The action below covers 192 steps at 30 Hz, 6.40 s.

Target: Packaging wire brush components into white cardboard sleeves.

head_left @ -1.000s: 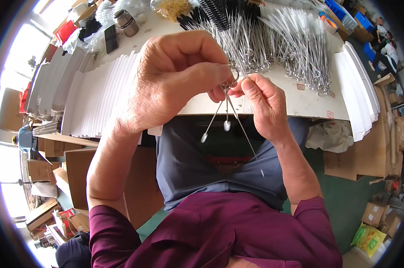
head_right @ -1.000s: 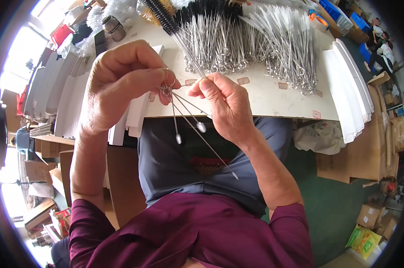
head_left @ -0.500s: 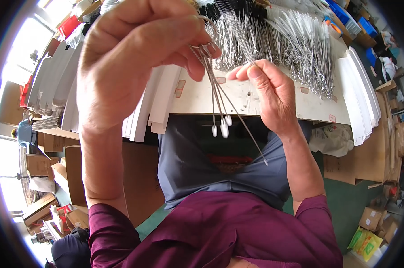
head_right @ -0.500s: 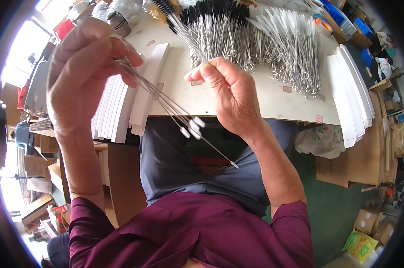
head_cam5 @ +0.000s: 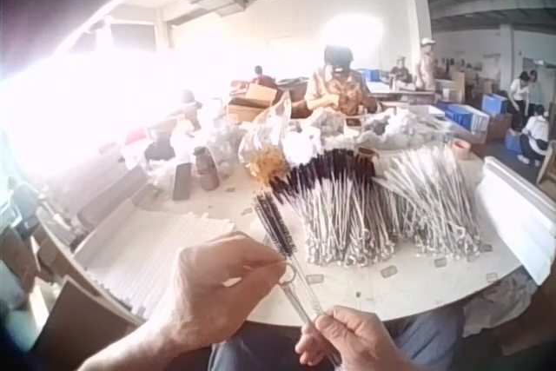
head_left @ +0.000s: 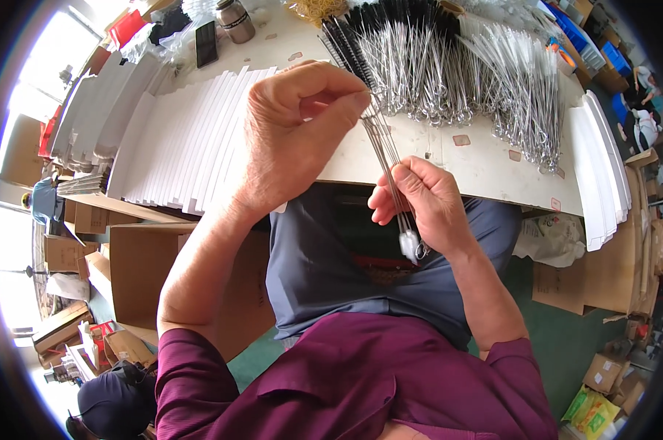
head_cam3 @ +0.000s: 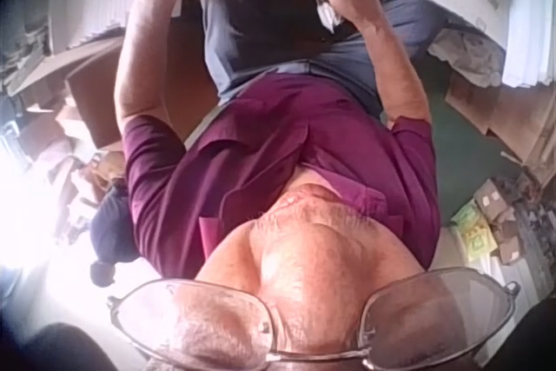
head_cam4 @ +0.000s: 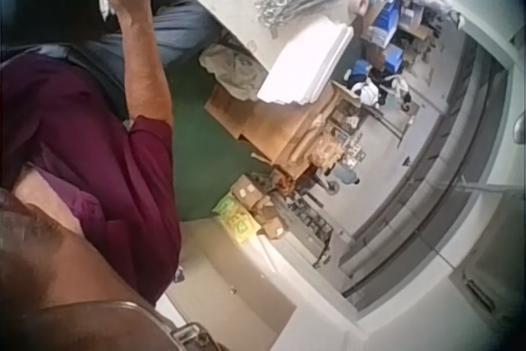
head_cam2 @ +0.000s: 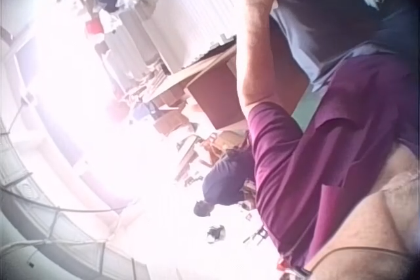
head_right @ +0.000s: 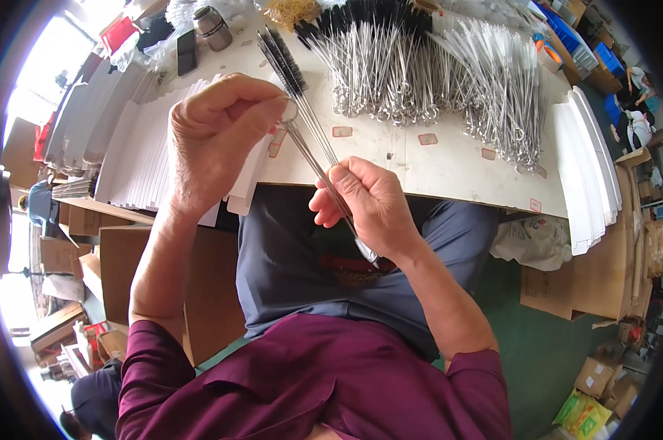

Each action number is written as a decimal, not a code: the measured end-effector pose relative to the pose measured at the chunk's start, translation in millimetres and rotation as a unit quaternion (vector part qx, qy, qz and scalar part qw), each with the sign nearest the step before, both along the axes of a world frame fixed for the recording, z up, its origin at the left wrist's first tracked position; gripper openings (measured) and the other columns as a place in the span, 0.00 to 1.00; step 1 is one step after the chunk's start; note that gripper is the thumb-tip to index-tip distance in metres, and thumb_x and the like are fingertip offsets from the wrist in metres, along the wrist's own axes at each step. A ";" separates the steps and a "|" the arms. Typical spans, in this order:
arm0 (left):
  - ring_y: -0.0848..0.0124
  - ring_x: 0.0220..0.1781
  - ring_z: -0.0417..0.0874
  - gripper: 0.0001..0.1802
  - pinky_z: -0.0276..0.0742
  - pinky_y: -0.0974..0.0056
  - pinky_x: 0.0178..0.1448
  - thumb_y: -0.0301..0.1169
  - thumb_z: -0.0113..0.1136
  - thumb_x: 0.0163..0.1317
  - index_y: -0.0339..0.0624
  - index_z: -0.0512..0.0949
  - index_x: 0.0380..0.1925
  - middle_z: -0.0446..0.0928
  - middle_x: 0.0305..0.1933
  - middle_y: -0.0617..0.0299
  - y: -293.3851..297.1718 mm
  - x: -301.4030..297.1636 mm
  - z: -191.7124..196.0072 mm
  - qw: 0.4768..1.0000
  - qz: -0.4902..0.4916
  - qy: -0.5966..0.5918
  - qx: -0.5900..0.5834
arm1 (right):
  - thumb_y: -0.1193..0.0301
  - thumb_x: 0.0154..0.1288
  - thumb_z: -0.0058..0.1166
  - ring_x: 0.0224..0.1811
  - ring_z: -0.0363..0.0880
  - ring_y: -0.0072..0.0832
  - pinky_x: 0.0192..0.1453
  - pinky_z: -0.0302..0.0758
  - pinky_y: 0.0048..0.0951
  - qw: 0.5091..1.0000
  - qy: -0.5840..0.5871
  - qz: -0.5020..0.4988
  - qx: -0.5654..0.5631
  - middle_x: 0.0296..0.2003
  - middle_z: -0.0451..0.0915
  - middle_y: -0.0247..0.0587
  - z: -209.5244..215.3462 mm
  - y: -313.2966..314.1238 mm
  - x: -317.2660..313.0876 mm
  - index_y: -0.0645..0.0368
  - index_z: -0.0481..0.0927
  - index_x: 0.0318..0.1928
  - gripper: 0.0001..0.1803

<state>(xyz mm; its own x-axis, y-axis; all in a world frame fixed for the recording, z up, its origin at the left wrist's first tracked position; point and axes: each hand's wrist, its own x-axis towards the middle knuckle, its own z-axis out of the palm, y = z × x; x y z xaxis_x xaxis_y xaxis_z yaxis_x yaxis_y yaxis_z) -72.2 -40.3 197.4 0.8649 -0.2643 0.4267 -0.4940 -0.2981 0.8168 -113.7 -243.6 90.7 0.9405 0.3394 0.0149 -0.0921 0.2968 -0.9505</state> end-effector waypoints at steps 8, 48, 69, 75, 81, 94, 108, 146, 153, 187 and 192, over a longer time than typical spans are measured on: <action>0.71 0.32 0.87 0.09 0.83 0.67 0.41 0.29 0.65 0.73 0.32 0.85 0.43 0.86 0.33 0.57 7.9 5.9 -27.3 0.972 -0.031 0.182 -0.147 | 0.62 0.87 0.45 0.26 0.81 0.19 0.32 0.79 0.22 1.000 0.006 -0.005 -0.014 0.30 0.84 0.40 -16.6 -7.2 -11.7 0.66 0.80 0.46 0.19; 0.72 0.32 0.88 0.08 0.87 0.66 0.39 0.27 0.54 0.80 0.33 0.78 0.46 0.86 0.37 0.55 12.3 20.0 -87.4 0.970 0.093 0.110 -0.198 | 0.71 0.85 0.47 0.24 0.75 0.19 0.30 0.74 0.25 0.967 -0.146 -0.087 -0.189 0.26 0.78 0.35 -43.6 -3.4 -46.2 0.63 0.77 0.65 0.16; 0.40 0.62 0.84 0.19 0.81 0.45 0.66 0.19 0.69 0.56 0.33 0.83 0.49 0.82 0.61 0.39 0.4 -16.5 -76.4 0.922 0.064 -0.320 0.207 | 0.70 0.78 0.59 0.30 0.81 0.19 0.37 0.79 0.28 0.938 -0.132 -0.155 -0.281 0.31 0.87 0.46 -33.8 -32.0 -45.3 0.60 0.87 0.55 0.11; 0.44 0.61 0.82 0.26 0.77 0.47 0.66 0.32 0.72 0.61 0.30 0.78 0.57 0.81 0.57 0.40 50.3 -13.1 -96.0 0.898 0.215 -0.076 0.376 | 0.64 0.84 0.54 0.24 0.57 0.09 0.26 0.54 0.19 0.975 -0.012 -0.127 -0.182 0.24 0.65 0.18 -43.9 -50.5 -47.4 0.63 0.86 0.59 0.17; 0.42 0.60 0.80 0.28 0.75 0.44 0.66 0.38 0.71 0.61 0.29 0.75 0.54 0.79 0.54 0.37 73.3 -8.0 -133.6 0.844 0.206 0.078 0.489 | 0.64 0.84 0.54 0.23 0.55 0.08 0.25 0.54 0.18 0.984 0.024 -0.094 -0.147 0.24 0.62 0.17 -54.5 -37.3 -40.5 0.64 0.85 0.59 0.17; 0.47 0.42 0.87 0.23 0.82 0.52 0.51 0.32 0.63 0.53 0.28 0.81 0.48 0.85 0.40 0.38 61.3 -12.8 -124.1 0.912 0.162 0.331 0.180 | 0.61 0.85 0.51 0.17 0.51 0.05 0.19 0.47 0.16 0.975 0.071 -0.063 -0.201 0.20 0.58 0.16 -65.0 -36.8 -41.1 0.64 0.82 0.62 0.20; 0.65 0.34 0.88 0.19 0.88 0.60 0.37 0.37 0.66 0.65 0.29 0.83 0.46 0.87 0.39 0.50 57.2 -28.3 -148.2 0.814 -0.017 0.498 -0.298 | 0.65 0.84 0.55 0.25 0.59 0.10 0.28 0.59 0.19 0.958 -0.004 -0.012 -0.285 0.25 0.67 0.20 -53.4 -6.0 -44.7 0.65 0.85 0.58 0.17; 0.66 0.33 0.85 0.25 0.86 0.59 0.38 0.34 0.65 0.66 0.30 0.74 0.58 0.84 0.42 0.48 7.5 1.2 -150.7 0.798 0.077 0.402 -0.441 | 0.75 0.79 0.57 0.26 0.71 0.16 0.31 0.70 0.22 0.948 0.003 0.004 -0.317 0.31 0.87 0.42 -51.0 -48.2 -101.7 0.68 0.86 0.54 0.11; 0.63 0.35 0.83 0.27 0.84 0.57 0.42 0.37 0.63 0.68 0.28 0.72 0.59 0.81 0.40 0.46 9.9 -1.5 -154.1 0.791 0.098 0.358 -0.487 | 0.72 0.80 0.57 0.24 0.65 0.15 0.28 0.65 0.23 0.950 0.008 0.027 -0.310 0.23 0.74 0.31 -54.3 -48.4 -99.7 0.67 0.87 0.53 0.12; 0.53 0.39 0.85 0.20 0.84 0.46 0.51 0.46 0.50 0.77 0.36 0.74 0.47 0.80 0.40 0.46 -18.6 -19.2 -154.7 0.766 0.095 0.312 -0.554 | 0.66 0.72 0.69 0.36 0.84 0.20 0.43 0.81 0.26 0.926 0.061 0.043 -0.369 0.34 0.88 0.40 -17.7 -57.1 -46.8 0.66 0.81 0.61 0.24; 0.54 0.41 0.87 0.20 0.86 0.46 0.54 0.45 0.48 0.79 0.36 0.72 0.51 0.81 0.42 0.47 -30.1 -13.7 -156.6 0.761 0.045 0.312 -0.567 | 0.66 0.80 0.59 0.33 0.77 0.15 0.38 0.75 0.20 0.966 0.069 -0.117 -0.218 0.35 0.85 0.33 -40.8 -55.7 -75.8 0.69 0.84 0.54 0.16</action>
<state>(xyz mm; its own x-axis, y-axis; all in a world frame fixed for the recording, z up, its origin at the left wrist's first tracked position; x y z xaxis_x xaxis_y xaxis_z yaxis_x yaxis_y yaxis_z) -85.9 -70.5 40.8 0.9855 0.0405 -0.1648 0.0761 0.7628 0.6422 -189.5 -299.3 49.9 0.9750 0.0627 -0.2130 -0.2061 -0.1015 -0.9733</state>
